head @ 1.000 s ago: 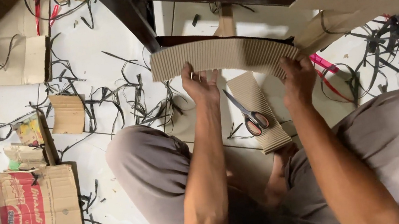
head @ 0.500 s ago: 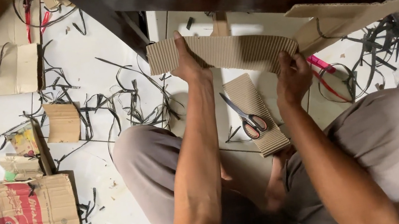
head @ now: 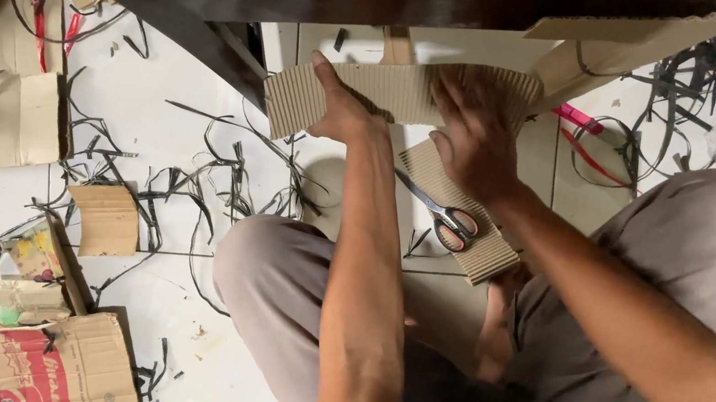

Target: Wrapping wooden chair legs with corrugated cardboard using scissors for protection.

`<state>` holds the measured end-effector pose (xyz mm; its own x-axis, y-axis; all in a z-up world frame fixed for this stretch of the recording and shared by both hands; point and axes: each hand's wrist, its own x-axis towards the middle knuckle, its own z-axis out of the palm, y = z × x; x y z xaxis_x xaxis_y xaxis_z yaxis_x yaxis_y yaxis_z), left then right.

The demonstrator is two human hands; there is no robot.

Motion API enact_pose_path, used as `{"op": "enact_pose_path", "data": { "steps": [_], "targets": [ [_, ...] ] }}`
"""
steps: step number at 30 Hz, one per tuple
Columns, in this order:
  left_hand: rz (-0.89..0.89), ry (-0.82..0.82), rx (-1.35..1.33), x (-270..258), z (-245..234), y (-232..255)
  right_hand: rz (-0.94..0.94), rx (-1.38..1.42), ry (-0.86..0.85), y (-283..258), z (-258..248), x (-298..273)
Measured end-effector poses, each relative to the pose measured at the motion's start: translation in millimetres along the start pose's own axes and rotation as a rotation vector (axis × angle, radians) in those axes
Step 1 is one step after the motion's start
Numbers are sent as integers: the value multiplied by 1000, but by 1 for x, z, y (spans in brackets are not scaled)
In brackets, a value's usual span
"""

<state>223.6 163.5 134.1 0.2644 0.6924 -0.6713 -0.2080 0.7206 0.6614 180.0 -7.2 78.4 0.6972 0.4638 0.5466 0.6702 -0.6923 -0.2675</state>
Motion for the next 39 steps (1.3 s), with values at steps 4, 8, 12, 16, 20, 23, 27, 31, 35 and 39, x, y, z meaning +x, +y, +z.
{"op": "enact_pose_path", "data": {
  "steps": [4, 8, 12, 16, 20, 23, 27, 31, 35, 39],
  "targets": [
    [27, -6, -7, 11, 0, -11, -205, -312, -32, 25, 10, 7],
    [-14, 51, -11, 19, 0, -16, -239, -267, -46, 36, 18, 10],
    [-9, 33, -14, 14, 6, -12, -243, -253, -15, 48, 29, 12],
    [-16, 41, 32, 12, 10, -8, -249, -355, 11, 48, 32, 15],
    [-135, 28, 121, 18, 6, -2, -229, -418, 56, 49, 40, 16],
    [-154, -60, 152, 25, 11, -3, -187, -484, 66, 53, 50, 17],
    [-116, -5, 173, 77, 0, -40, -205, -520, 43, 69, 60, 16],
    [-82, -15, 200, 66, 5, -29, -210, -445, -72, 74, 57, 21],
    [-78, -98, 241, 73, -22, -32, -189, -432, -86, 66, 51, 21],
    [33, -43, 122, 52, -40, -20, -187, -440, -72, 61, 48, 21]
  ]
}}
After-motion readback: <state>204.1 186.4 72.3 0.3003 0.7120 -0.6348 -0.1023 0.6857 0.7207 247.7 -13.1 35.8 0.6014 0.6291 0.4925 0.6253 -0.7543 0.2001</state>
